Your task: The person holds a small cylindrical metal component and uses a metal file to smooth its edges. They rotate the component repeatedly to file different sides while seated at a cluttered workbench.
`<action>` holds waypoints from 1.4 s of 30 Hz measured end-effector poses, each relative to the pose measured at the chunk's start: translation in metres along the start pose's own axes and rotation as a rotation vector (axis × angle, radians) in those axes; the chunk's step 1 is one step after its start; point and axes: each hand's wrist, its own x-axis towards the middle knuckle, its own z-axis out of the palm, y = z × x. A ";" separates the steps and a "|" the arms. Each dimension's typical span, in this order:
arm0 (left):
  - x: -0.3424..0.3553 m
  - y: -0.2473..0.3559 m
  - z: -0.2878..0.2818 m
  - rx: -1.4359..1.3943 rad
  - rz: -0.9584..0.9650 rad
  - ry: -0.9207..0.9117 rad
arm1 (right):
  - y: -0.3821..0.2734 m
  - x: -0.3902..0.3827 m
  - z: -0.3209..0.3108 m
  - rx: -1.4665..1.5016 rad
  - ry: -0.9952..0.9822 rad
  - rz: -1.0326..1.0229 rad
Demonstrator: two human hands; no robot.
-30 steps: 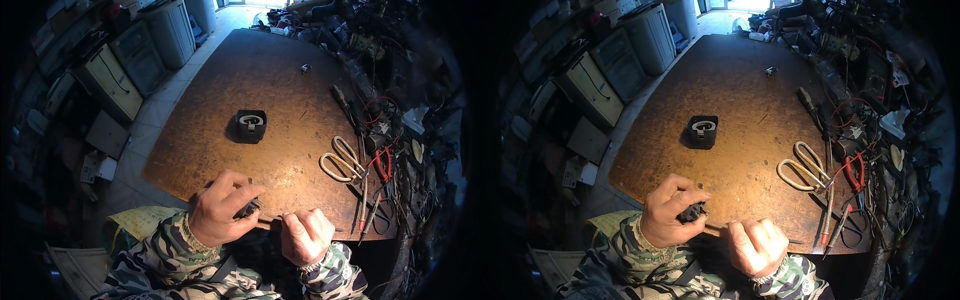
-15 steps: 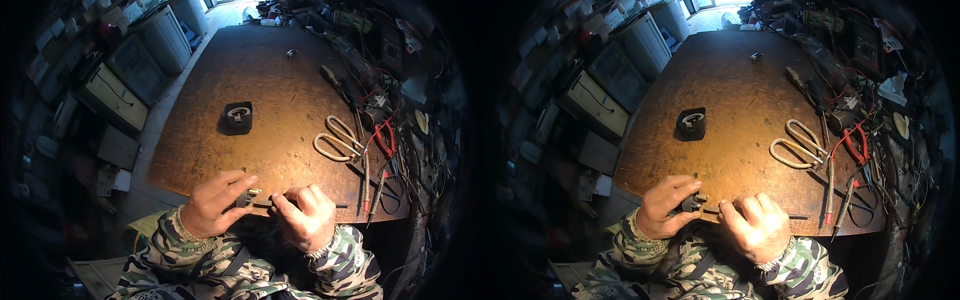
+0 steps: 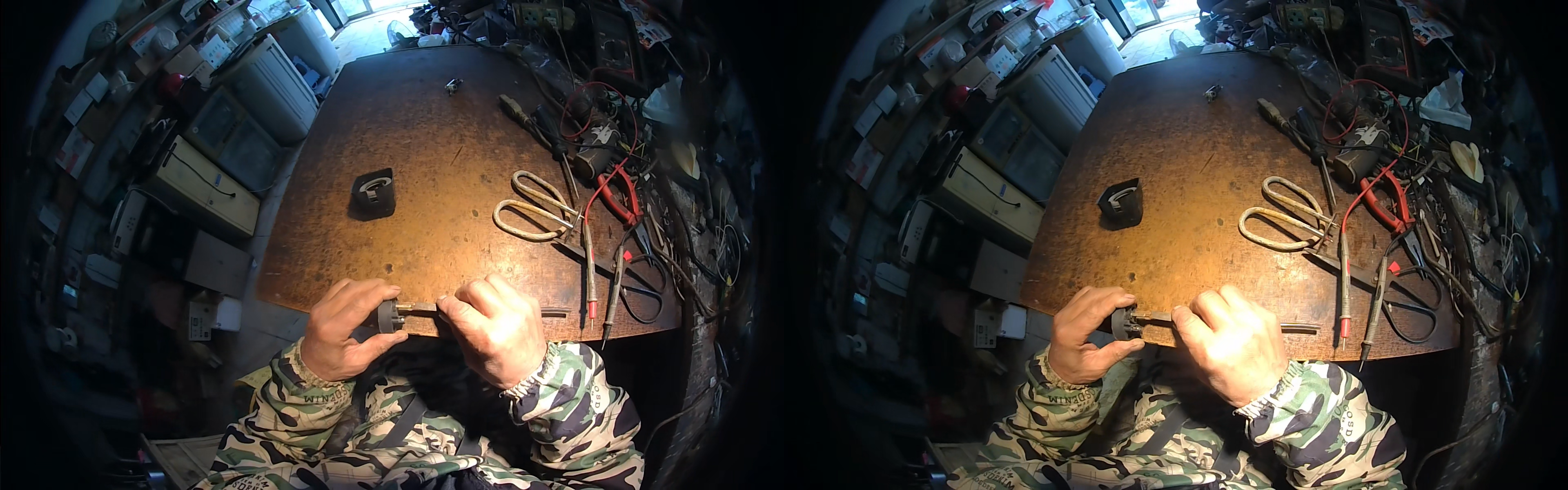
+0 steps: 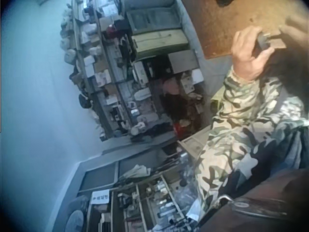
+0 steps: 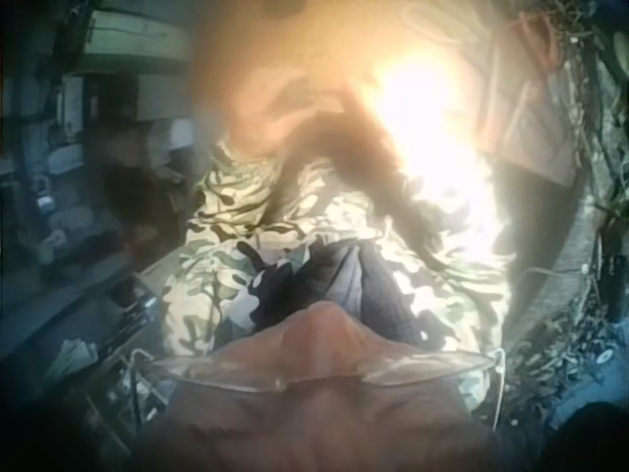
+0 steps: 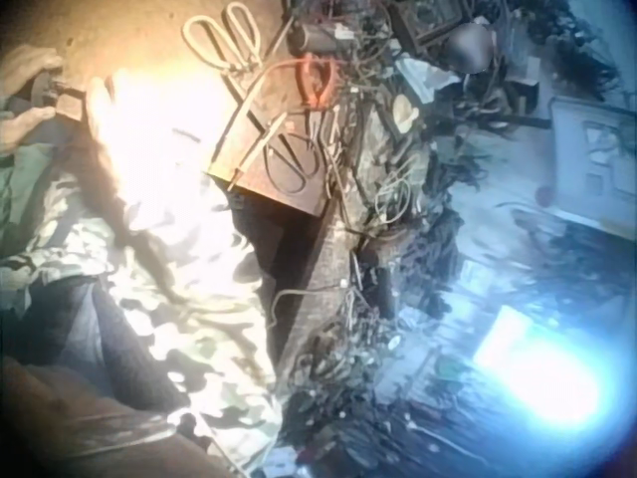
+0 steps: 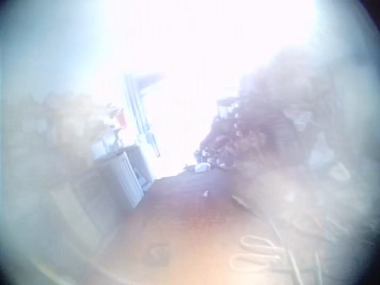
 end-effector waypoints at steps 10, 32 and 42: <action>0.004 -0.001 0.005 -0.005 0.037 0.006 | 0.004 0.005 -0.003 -0.009 -0.025 -0.045; 0.006 -0.004 0.006 -0.042 0.045 0.007 | 0.008 0.008 -0.005 0.022 -0.036 -0.083; 0.000 -0.001 0.006 -0.068 -0.121 0.006 | 0.016 0.004 -0.016 -0.011 -0.049 -0.060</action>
